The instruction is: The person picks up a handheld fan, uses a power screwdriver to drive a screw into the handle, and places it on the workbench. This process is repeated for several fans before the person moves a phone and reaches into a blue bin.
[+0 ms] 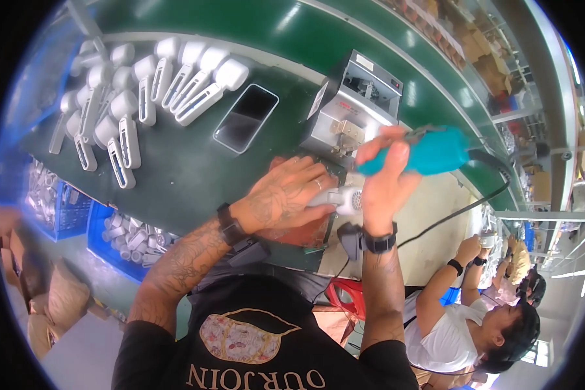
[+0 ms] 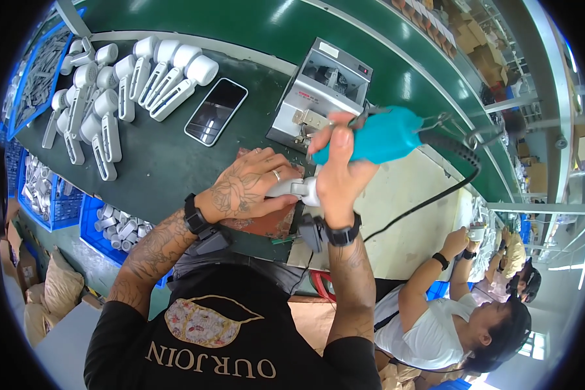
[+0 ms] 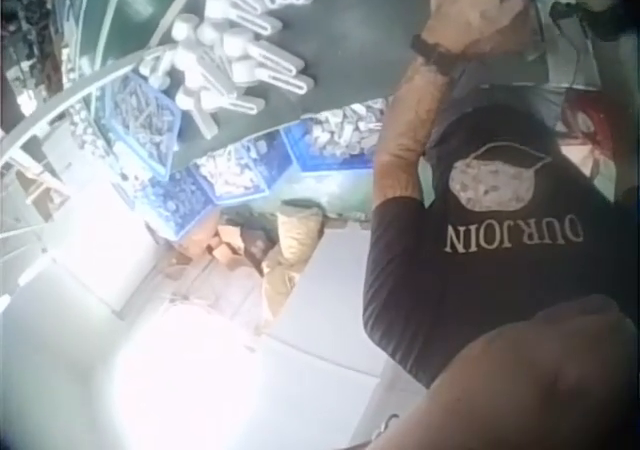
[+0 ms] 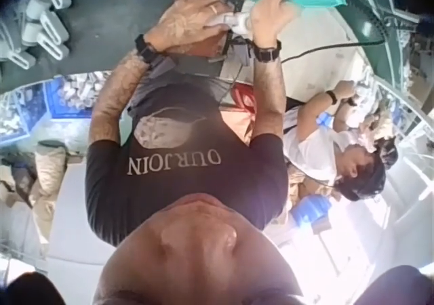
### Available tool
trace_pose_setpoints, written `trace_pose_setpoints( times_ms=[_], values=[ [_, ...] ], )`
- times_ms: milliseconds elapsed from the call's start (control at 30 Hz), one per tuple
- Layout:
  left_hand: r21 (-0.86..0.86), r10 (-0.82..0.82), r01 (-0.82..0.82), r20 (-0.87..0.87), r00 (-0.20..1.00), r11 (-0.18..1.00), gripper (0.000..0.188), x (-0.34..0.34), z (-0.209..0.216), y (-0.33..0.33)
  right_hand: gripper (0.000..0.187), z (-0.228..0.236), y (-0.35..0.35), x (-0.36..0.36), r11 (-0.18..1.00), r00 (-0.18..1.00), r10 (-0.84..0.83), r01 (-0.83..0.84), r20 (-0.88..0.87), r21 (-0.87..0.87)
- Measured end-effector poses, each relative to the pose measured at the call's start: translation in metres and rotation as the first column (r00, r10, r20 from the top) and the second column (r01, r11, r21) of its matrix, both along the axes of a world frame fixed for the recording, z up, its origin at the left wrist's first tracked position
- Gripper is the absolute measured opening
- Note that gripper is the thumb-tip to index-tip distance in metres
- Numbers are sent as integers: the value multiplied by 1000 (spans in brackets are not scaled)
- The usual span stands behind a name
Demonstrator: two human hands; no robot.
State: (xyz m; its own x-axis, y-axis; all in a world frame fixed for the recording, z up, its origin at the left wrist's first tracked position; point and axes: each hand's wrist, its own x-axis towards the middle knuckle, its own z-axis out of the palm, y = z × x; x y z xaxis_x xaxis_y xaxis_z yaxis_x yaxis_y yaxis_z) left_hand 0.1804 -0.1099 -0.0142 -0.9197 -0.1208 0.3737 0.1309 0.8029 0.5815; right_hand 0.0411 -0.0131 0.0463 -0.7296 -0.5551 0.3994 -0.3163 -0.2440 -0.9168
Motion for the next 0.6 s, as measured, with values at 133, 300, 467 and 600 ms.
trace_pose_setpoints(
  times_ms=[133, 300, 467, 600],
  values=[
    [16, 16, -16, -36, 999, 1000, 41, 3, 2, 0, 37, 9, -29, -9, 996, 990, -85, 80, -113, -49],
    [21, -18, 20, -64, 998, 1000, 41, -1, -3, 3, 31, -10, -29, -19, 986, 990, 33, -55, -135, -160],
    [66, 2, 2, -64, 998, 998, 41, 3, -2, -1, 36, 7, -14, 3, 1000, 1000, -18, 18, 23, -9],
    [21, 19, -17, -80, 997, 1000, 40, 0, -2, 1, 47, 11, 26, 19, 998, 988, 53, -46, 142, -49]
  ],
)
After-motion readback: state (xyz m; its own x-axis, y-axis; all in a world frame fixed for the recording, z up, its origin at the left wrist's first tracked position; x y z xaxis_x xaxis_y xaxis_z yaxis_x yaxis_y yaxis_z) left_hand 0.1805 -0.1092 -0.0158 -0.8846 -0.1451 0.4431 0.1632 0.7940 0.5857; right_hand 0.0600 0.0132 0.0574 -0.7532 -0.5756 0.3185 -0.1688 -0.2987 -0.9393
